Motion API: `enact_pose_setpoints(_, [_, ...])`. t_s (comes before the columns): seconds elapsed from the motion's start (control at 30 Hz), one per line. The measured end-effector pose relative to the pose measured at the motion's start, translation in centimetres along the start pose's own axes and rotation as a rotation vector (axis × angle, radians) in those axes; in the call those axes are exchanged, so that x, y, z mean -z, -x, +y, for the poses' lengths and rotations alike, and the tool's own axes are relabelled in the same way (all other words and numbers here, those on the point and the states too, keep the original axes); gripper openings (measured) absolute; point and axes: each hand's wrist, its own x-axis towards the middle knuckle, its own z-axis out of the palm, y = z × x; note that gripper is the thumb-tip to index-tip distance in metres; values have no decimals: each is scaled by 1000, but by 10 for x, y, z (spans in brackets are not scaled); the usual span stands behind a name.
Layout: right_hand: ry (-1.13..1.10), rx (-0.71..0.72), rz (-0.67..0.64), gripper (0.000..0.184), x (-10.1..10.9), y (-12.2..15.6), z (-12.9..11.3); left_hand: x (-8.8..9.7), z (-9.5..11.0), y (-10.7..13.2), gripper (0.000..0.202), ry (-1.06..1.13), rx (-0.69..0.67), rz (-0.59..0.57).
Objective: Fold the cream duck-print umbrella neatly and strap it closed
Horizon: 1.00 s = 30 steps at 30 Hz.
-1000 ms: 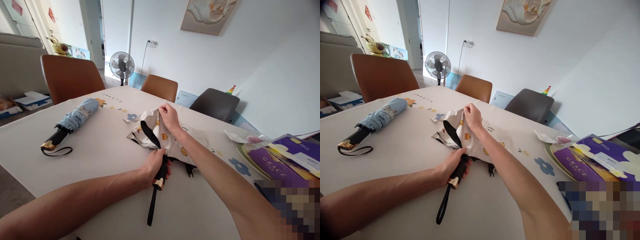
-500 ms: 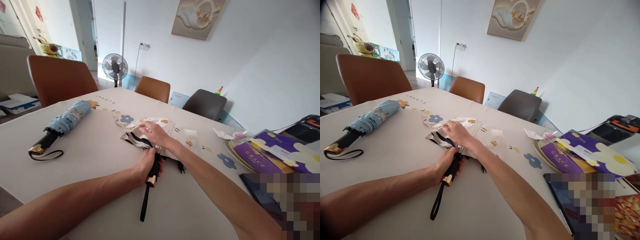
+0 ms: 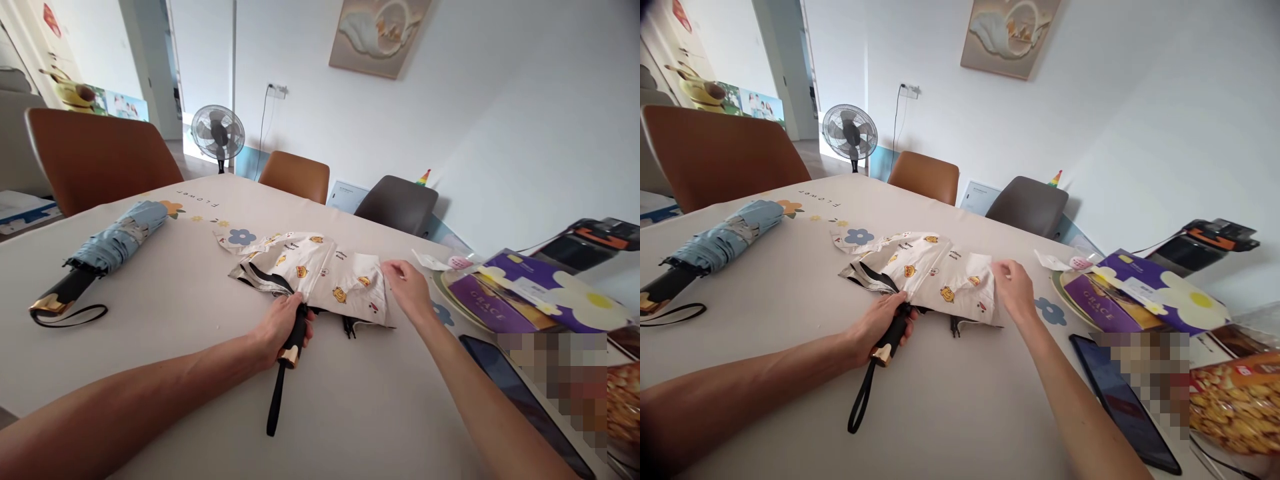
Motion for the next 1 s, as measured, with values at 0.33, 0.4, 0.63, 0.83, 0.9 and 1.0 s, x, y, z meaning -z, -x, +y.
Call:
enact_pose_setpoints(0.33, [126, -174, -211, 41, -8, 7, 7, 0, -1, -2, 32, 39, -8, 7])
enact_pose_setpoints(0.4, [89, -145, -216, 39, -7, 7, 8, 1, -2, -3, 32, 35, -2, 10])
enact_pose_setpoints(0.63, [-276, -166, -19, 26, 0, 11, -6, 0, -2, -1, 33, 39, -15, 7])
enact_pose_setpoints(0.83, [-507, -490, -336, 31, 4, 16, -7, 0, -1, -2, 36, 14, -13, -4])
enact_pose_setpoints(0.9, [-567, -547, -450, 30, 6, 16, -8, 1, -2, -2, 36, 20, -12, -6])
enact_pose_setpoints(1.0, [-771, -611, -543, 24, 12, 16, -15, 1, -2, -2, 34, 36, -8, 0])
